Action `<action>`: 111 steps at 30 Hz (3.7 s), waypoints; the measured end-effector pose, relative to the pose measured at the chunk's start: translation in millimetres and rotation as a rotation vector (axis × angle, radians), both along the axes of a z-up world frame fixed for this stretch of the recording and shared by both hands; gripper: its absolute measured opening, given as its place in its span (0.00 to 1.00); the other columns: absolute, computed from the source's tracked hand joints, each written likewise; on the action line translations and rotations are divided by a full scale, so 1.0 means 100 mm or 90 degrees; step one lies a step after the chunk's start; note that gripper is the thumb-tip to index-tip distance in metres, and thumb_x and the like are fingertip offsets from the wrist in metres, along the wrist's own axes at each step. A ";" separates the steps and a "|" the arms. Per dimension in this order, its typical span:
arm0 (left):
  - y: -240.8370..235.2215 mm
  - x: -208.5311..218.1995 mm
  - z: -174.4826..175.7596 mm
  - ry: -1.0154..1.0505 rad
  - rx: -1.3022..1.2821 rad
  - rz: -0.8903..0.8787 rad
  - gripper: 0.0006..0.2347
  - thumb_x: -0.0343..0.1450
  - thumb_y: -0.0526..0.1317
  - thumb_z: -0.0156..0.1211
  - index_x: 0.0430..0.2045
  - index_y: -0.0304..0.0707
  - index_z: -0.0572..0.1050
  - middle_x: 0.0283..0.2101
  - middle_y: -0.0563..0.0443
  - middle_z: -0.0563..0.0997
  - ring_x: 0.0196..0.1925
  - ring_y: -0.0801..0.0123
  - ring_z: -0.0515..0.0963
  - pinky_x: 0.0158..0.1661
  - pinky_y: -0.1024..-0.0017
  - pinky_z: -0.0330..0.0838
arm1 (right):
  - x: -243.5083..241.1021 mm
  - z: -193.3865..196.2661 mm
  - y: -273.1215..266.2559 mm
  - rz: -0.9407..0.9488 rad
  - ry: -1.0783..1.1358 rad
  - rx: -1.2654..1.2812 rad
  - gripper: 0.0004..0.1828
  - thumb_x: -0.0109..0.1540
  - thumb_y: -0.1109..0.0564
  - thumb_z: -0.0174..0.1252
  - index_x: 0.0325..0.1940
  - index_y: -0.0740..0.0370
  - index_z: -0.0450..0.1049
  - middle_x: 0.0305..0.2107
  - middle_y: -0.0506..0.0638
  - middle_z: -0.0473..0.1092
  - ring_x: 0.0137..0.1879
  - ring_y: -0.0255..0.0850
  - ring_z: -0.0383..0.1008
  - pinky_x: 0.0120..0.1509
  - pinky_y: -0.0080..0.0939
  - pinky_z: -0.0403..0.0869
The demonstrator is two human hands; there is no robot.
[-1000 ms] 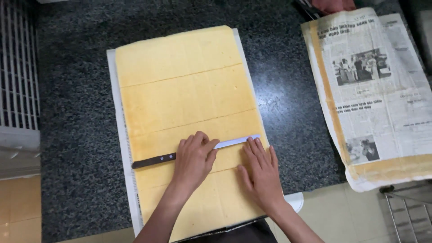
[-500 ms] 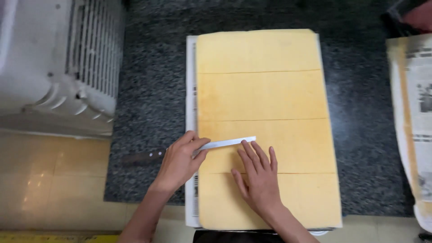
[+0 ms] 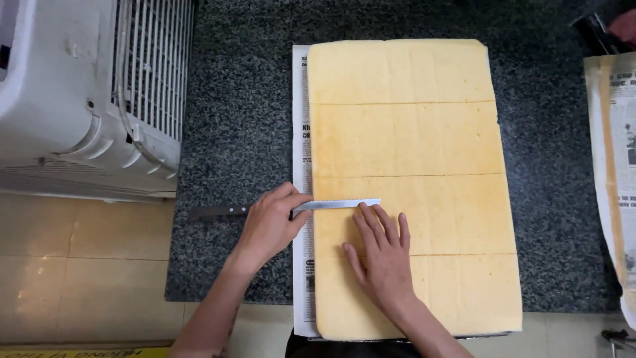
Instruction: The person uses a long knife and a ruler to measure and cut a large rectangular sheet cake into uniform square pieces. They repeatedly align the ruler, score the surface, and slice through the cake, rotating the tray to complete the grid.
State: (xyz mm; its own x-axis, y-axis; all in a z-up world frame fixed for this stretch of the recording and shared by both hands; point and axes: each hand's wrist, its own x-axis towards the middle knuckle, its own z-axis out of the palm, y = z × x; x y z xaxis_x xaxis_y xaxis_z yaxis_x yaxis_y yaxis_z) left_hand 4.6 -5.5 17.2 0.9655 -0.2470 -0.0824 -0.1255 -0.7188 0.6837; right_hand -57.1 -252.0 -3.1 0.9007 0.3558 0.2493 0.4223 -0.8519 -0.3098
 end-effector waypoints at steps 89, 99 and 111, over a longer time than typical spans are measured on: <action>-2.29 0.21 -0.25 -0.199 -0.042 -0.114 0.06 0.72 0.38 0.67 0.41 0.49 0.84 0.37 0.55 0.72 0.39 0.63 0.74 0.37 0.63 0.62 | 0.02 -0.01 -2.16 -0.096 0.027 0.054 0.20 0.70 0.48 0.51 0.63 0.59 0.70 0.75 0.57 0.58 0.82 0.54 0.55 0.82 0.68 0.50; -2.28 0.25 -0.29 -0.130 -0.062 -0.098 0.09 0.70 0.40 0.68 0.43 0.50 0.86 0.36 0.58 0.72 0.40 0.65 0.74 0.45 0.62 0.66 | 0.03 -0.05 -2.11 -0.117 0.035 0.071 0.20 0.72 0.47 0.47 0.62 0.59 0.72 0.74 0.56 0.60 0.81 0.52 0.57 0.81 0.68 0.50; -2.31 0.31 -0.28 -0.104 -0.021 -0.119 0.06 0.70 0.41 0.67 0.39 0.51 0.86 0.35 0.56 0.72 0.40 0.60 0.74 0.41 0.60 0.67 | 0.03 -0.07 -2.11 -0.139 0.063 0.079 0.19 0.71 0.48 0.47 0.61 0.58 0.73 0.73 0.53 0.62 0.82 0.49 0.56 0.82 0.65 0.48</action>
State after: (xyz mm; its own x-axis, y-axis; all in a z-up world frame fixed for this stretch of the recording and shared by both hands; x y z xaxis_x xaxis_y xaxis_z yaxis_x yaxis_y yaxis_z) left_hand 36.0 -236.8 -11.3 0.9027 -0.4225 0.0818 -0.3648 -0.6505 0.6662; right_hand -54.5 -463.2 -10.0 0.9749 0.1234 0.1851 0.1955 -0.8723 -0.4482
